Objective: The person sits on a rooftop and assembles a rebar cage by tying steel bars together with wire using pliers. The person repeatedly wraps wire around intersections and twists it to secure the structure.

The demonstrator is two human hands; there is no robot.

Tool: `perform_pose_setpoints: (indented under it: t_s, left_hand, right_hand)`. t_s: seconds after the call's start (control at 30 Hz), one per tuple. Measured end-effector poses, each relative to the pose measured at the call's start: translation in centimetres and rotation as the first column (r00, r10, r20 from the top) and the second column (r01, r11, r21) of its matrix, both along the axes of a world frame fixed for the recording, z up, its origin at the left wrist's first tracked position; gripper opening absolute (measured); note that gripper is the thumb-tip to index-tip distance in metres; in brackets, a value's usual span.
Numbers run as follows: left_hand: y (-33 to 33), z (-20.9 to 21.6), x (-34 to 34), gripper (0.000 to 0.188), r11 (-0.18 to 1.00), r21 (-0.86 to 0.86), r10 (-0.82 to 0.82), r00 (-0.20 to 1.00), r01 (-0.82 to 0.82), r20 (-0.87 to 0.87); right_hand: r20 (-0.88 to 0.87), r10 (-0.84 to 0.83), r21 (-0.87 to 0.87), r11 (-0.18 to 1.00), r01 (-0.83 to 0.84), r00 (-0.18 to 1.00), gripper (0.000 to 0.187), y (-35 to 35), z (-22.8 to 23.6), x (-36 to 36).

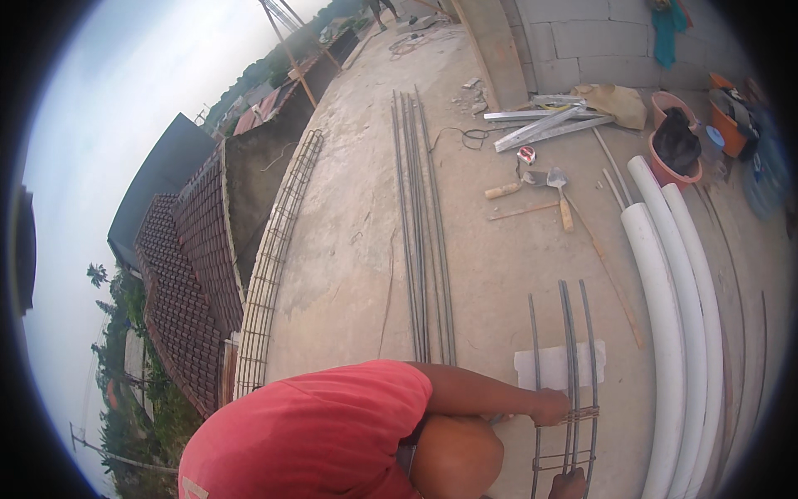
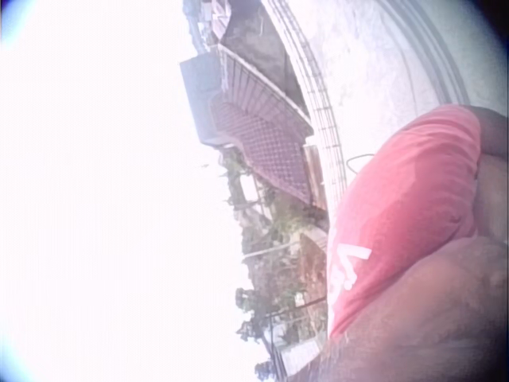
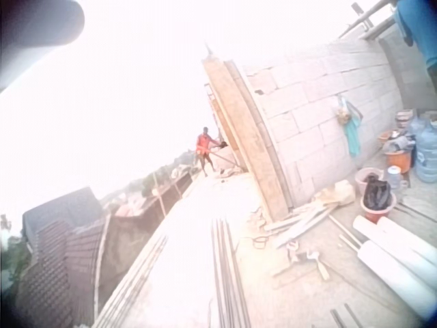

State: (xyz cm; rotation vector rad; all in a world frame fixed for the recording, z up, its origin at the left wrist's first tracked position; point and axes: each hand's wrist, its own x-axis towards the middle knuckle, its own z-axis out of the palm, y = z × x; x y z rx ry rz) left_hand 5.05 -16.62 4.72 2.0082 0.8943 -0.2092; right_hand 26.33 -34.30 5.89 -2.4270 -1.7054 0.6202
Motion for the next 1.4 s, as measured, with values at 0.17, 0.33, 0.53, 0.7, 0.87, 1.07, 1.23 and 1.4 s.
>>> perform_pose_setpoints:
  t_s: [0.17, 0.33, 0.53, 0.7, 0.87, 1.07, 1.23, 1.4]
  left_hand:
    - [0.3, 3.2, 0.3, 0.02, 0.997, -0.002, -0.076, 0.993, 0.076, -0.093]
    - [0.7, 5.8, -0.6, 0.024, 0.993, -0.108, 0.031, 0.996, -0.04, -0.081]
    - [2.9, 12.6, -0.3, 0.05, 0.981, 0.152, -0.102, 0.986, 0.122, -0.135]
    - [4.8, 12.5, 0.6, 0.105, 0.719, 0.445, -0.534, 0.834, 0.534, -0.137]
    - [5.1, 10.9, 2.6, 0.118, 0.618, 0.408, -0.644, 0.73, 0.673, -0.229]
    - [5.3, 11.9, 3.5, 0.119, 0.567, 0.351, -0.657, 0.666, 0.745, -0.353]
    - [5.2, 13.0, 4.4, 0.112, 0.561, 0.334, -0.628, 0.653, 0.757, -0.424]
    - [5.2, 13.5, 5.5, 0.108, 0.572, 0.303, -0.598, 0.64, 0.762, -0.482]
  right_hand:
    - [-0.024, -0.053, 0.006, 0.999, 0.053, 0.998, 0.011, -0.3, 1.0, -0.2]
    - [-0.094, -0.105, -0.139, 0.986, 0.092, 0.99, 0.014, 1.5, 5.8, -1.2]
    - [-0.101, -0.108, -0.172, 0.981, 0.09, 0.989, 0.017, 1.1, 5.3, -0.3]
    - [-0.114, -0.099, -0.16, 0.984, 0.08, 0.989, 0.017, 0.6, 5.3, -0.5]
    - [-0.148, -0.095, -0.144, 0.987, 0.074, 0.984, 0.016, 0.4, 5.6, -0.9]
    - [-0.168, -0.102, -0.159, 0.984, 0.075, 0.98, 0.015, 0.5, 6.0, -0.7]
    - [-0.191, -0.116, -0.182, 0.98, 0.081, 0.975, 0.015, 0.4, 6.8, -0.2]
    - [-0.215, -0.123, -0.154, 0.984, 0.091, 0.969, 0.017, 0.3, 6.9, 0.3]
